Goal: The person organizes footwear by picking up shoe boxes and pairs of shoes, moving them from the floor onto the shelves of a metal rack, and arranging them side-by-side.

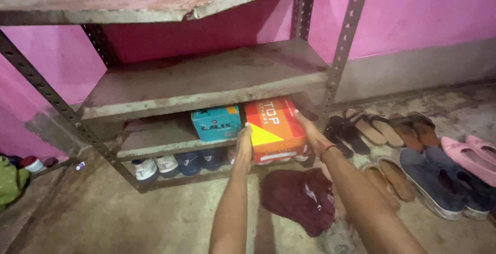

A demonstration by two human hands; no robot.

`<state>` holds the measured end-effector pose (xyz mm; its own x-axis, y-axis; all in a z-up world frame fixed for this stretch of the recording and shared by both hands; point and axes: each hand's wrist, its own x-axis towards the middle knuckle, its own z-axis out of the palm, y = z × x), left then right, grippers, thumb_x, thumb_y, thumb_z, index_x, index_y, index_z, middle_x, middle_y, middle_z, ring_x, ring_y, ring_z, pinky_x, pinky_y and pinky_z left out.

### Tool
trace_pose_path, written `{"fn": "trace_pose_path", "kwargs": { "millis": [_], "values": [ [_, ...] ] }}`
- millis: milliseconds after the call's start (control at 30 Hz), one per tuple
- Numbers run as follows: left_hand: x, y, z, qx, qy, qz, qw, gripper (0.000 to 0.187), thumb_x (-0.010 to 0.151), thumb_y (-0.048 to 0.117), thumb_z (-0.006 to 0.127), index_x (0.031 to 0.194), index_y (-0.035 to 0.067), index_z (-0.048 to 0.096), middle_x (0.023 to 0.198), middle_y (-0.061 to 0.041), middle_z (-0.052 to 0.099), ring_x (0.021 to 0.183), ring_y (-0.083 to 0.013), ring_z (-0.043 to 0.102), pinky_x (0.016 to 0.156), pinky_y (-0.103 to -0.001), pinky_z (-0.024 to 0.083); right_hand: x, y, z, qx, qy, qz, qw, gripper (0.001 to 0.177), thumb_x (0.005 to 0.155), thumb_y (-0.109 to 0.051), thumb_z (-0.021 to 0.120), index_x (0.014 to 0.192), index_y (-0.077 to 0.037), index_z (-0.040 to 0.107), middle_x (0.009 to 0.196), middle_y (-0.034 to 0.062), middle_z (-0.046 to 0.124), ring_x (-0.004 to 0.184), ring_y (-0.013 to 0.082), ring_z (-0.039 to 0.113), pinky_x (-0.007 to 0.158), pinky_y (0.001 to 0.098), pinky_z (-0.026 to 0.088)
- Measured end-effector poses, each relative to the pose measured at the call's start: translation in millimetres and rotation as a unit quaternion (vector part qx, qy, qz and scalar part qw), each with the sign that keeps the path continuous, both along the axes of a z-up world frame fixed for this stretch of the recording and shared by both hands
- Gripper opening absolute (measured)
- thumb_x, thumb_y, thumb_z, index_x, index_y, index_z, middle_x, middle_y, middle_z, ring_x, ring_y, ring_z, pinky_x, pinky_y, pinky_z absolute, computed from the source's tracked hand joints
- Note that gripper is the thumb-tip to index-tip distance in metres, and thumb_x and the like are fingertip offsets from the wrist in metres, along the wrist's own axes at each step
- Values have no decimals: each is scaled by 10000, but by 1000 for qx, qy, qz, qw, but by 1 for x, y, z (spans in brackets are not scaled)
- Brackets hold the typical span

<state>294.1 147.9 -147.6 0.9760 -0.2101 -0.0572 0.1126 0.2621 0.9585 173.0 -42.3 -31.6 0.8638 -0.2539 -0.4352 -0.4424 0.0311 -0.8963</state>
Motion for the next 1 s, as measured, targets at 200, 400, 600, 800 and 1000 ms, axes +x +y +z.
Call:
{"fn": "trace_pose_path", "kwargs": {
  "millis": [200, 400, 600, 800, 1000],
  "values": [
    [9, -1, -9, 108, -14, 56, 993, 764, 975, 445, 605, 1558, 13, 366, 1571, -149, 434, 1396, -240, 437, 1120, -380, 344, 43, -29, -56, 208, -127, 39, 969, 652, 957, -545, 511, 1401, -74, 586, 1412, 116, 652, 1262, 263, 620, 1080, 424, 470],
    [-31, 20, 34, 25, 22, -22, 999, 886, 819, 356, 620, 1613, 167, 275, 1609, -129, 445, 1364, -262, 532, 1064, -420, 459, 29, -38, -63, 140, -149, 63, 977, 529, 931, -388, 542, 1285, -7, 642, 1230, 116, 734, 1109, 216, 685, 996, 390, 494],
    [-52, 29, 39, 14, 59, -71, 996, 945, 766, 364, 626, 1620, 218, 252, 1592, -157, 499, 1337, -368, 532, 1063, -502, 423, -5, -25, -50, 161, -129, 75, 976, 540, 865, -317, 531, 1299, -4, 606, 1271, 139, 715, 1115, 243, 680, 1006, 366, 504],
    [-62, 35, 46, 76, 8, -90, 993, 961, 793, 415, 688, 1614, 119, 284, 1677, -81, 315, 1543, -251, 279, 1232, -422, 200, -31, -26, -43, 108, -40, 58, 992, 535, 859, -321, 501, 1296, -29, 599, 1259, 131, 703, 1097, 255, 674, 968, 428, 520],
    [-94, 45, 68, 35, -40, -119, 991, 1005, 725, 374, 715, 1591, 45, 323, 1609, -126, 460, 1453, -286, 463, 1187, -442, 332, -51, -29, -36, 113, -111, 84, 984, 572, 980, -433, 519, 1362, -16, 602, 1297, 138, 694, 1123, 219, 666, 985, 383, 530]
  ]
}}
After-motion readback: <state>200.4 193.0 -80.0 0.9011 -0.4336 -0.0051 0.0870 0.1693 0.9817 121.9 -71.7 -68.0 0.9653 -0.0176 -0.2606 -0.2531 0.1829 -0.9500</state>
